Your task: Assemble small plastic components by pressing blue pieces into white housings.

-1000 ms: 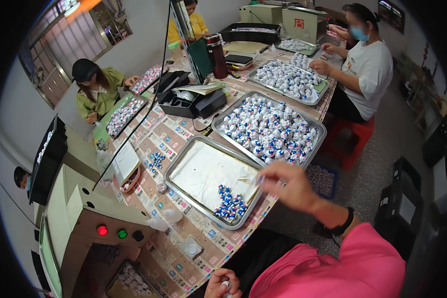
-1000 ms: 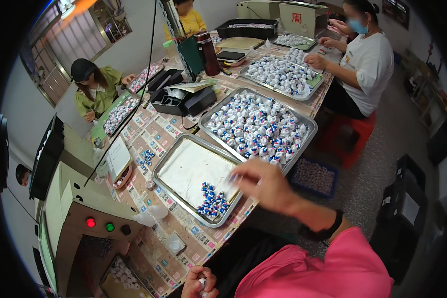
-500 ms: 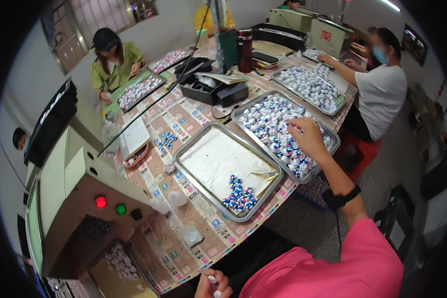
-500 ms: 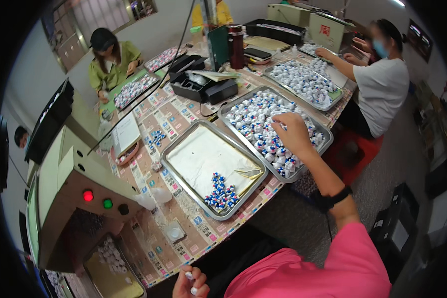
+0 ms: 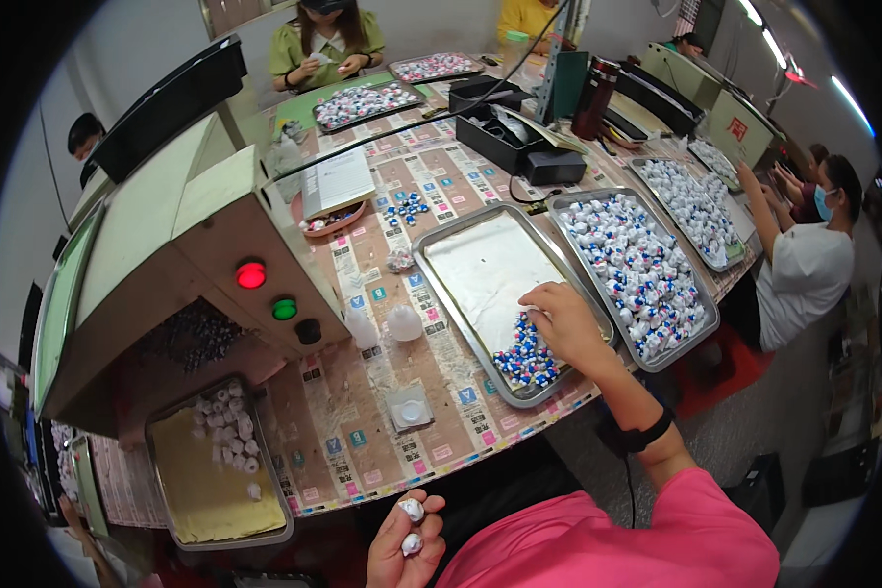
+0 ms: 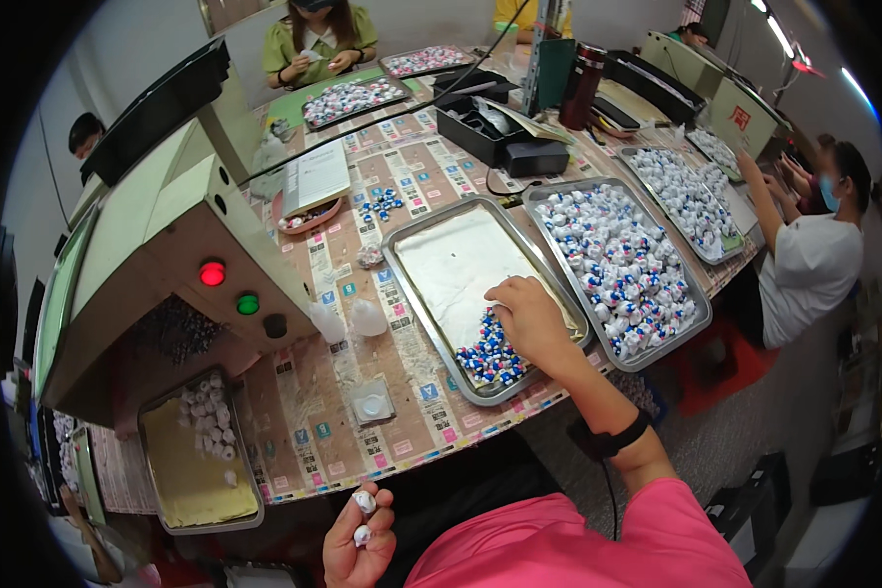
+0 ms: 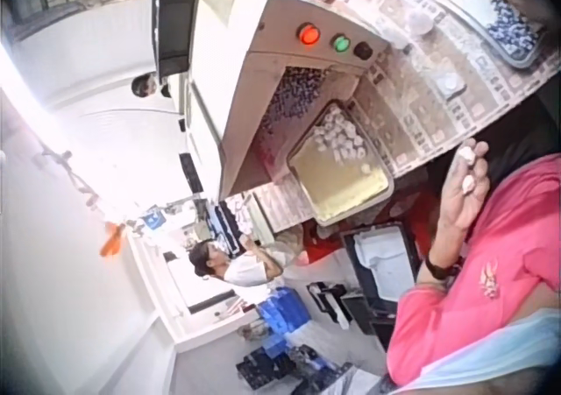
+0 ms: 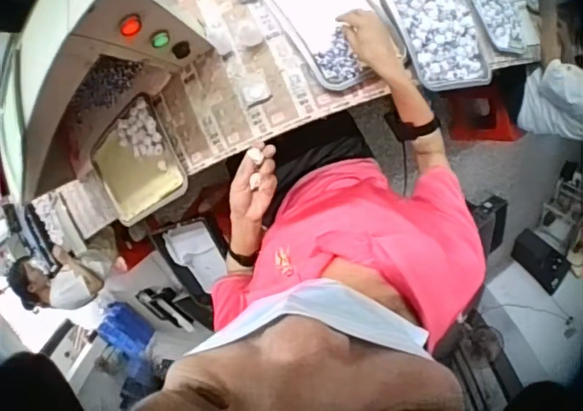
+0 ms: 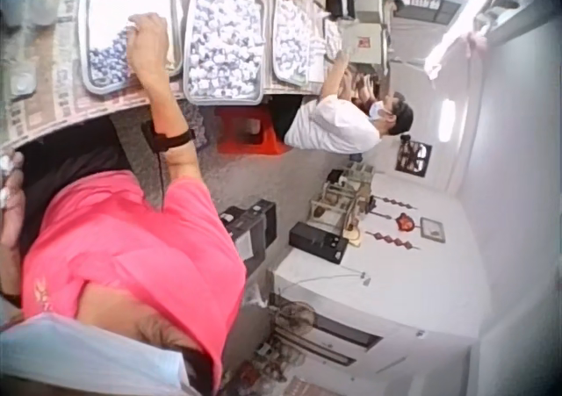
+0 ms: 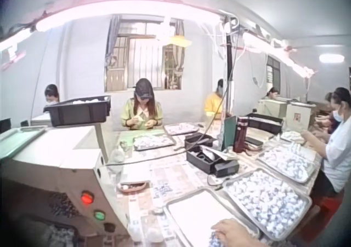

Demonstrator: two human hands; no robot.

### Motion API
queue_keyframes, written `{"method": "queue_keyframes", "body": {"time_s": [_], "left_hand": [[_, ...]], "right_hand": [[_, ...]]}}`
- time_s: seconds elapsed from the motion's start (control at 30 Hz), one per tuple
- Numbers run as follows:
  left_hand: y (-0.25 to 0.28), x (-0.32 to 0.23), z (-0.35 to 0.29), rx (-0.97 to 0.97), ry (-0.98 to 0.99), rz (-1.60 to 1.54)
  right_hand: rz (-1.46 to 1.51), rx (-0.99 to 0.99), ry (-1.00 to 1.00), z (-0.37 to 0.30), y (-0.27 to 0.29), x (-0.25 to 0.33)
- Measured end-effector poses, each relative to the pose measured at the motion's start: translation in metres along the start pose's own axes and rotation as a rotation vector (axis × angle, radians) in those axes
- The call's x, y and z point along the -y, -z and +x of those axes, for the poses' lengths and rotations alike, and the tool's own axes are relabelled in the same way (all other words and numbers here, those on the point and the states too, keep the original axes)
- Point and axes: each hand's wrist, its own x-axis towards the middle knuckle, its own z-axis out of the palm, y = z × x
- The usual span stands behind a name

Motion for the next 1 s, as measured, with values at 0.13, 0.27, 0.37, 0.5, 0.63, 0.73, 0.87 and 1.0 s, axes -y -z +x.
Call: {"method": "queue_keyframes", "body": {"time_s": [0.13,0.27,0.37,0.5,0.63,0.73,0.87,1.0], "left_hand": [[0.003,0.003,0.003,-0.100,-0.098,0.133],[0.019,-0.004,0.007,0.072,-0.025,0.164],[0.020,-0.007,0.011,0.073,-0.053,0.110],[0.021,-0.013,0.015,0.126,-0.139,0.129],[0.018,-0.016,0.018,0.106,-0.182,0.092],[0.015,-0.015,0.016,0.085,-0.199,0.076],[0.021,-0.015,0.010,0.076,-0.203,0.061],[0.022,-0.016,0.004,0.057,-0.214,0.063]], "right_hand": [[0.103,0.213,-0.164,0.007,-0.009,-0.002],[0.123,0.175,-0.187,0.003,-0.007,0.007],[0.323,0.076,-0.158,-0.001,0.006,0.031],[0.639,0.272,-0.214,-0.020,0.019,0.065],[0.853,0.421,-0.285,-0.042,0.007,0.096],[1.046,0.593,-0.559,-0.049,0.000,0.118],[1.006,0.616,-0.386,-0.048,-0.013,0.134],[1.012,0.590,-0.432,-0.042,-0.020,0.138]]}}
